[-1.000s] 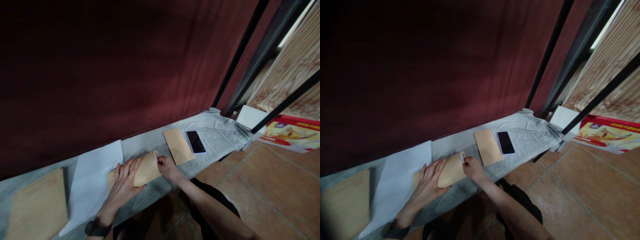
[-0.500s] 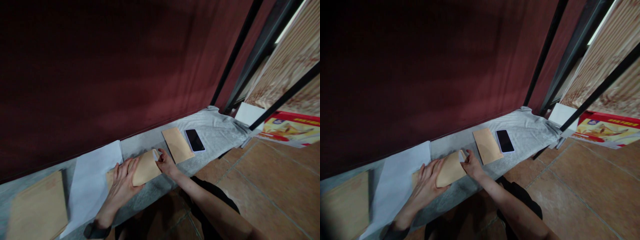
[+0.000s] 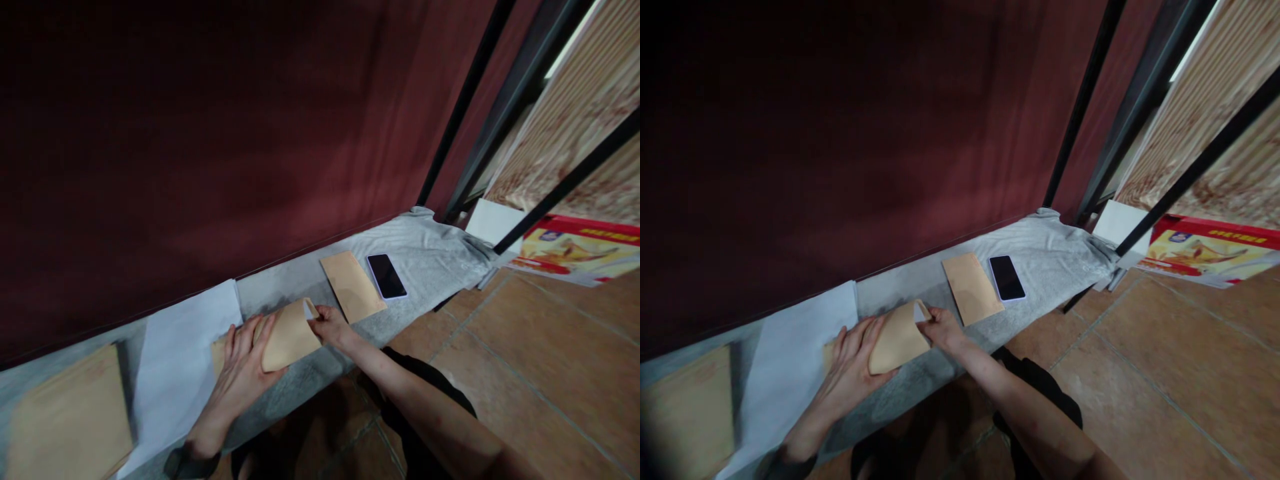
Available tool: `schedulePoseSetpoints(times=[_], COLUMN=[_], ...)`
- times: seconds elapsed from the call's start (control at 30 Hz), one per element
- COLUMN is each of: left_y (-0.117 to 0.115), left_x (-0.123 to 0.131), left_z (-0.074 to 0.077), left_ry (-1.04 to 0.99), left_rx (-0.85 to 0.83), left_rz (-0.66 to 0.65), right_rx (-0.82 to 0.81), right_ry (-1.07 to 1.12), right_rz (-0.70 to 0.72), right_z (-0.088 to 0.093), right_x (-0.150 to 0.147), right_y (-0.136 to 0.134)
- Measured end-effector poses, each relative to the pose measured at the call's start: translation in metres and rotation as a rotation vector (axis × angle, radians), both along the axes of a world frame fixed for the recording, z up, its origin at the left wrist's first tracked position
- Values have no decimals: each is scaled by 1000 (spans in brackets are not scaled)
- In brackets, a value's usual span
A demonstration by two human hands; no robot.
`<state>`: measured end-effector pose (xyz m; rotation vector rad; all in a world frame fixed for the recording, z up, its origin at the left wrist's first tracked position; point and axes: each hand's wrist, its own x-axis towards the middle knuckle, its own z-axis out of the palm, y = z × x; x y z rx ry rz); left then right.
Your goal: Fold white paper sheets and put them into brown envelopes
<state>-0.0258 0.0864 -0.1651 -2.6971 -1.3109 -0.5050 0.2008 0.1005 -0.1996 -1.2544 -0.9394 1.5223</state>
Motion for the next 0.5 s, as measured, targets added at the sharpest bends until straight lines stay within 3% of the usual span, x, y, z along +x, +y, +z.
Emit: schedulePoseSetpoints(times=[0.3, 0.4, 0.5], left_y=[-1, -6, -14], left_x=[4, 14, 28], left_z=[1, 7, 8], left_ry=[-85, -326, -754], left_rx=[-10, 18, -40], left_rz=[-13, 98, 355], right_rx=[20, 75, 128], right_ry=[144, 199, 263], right_rz=[-14, -120, -224], right_z=[13, 21, 24], right_x=[7, 14, 19], right_y=[-5, -4, 0])
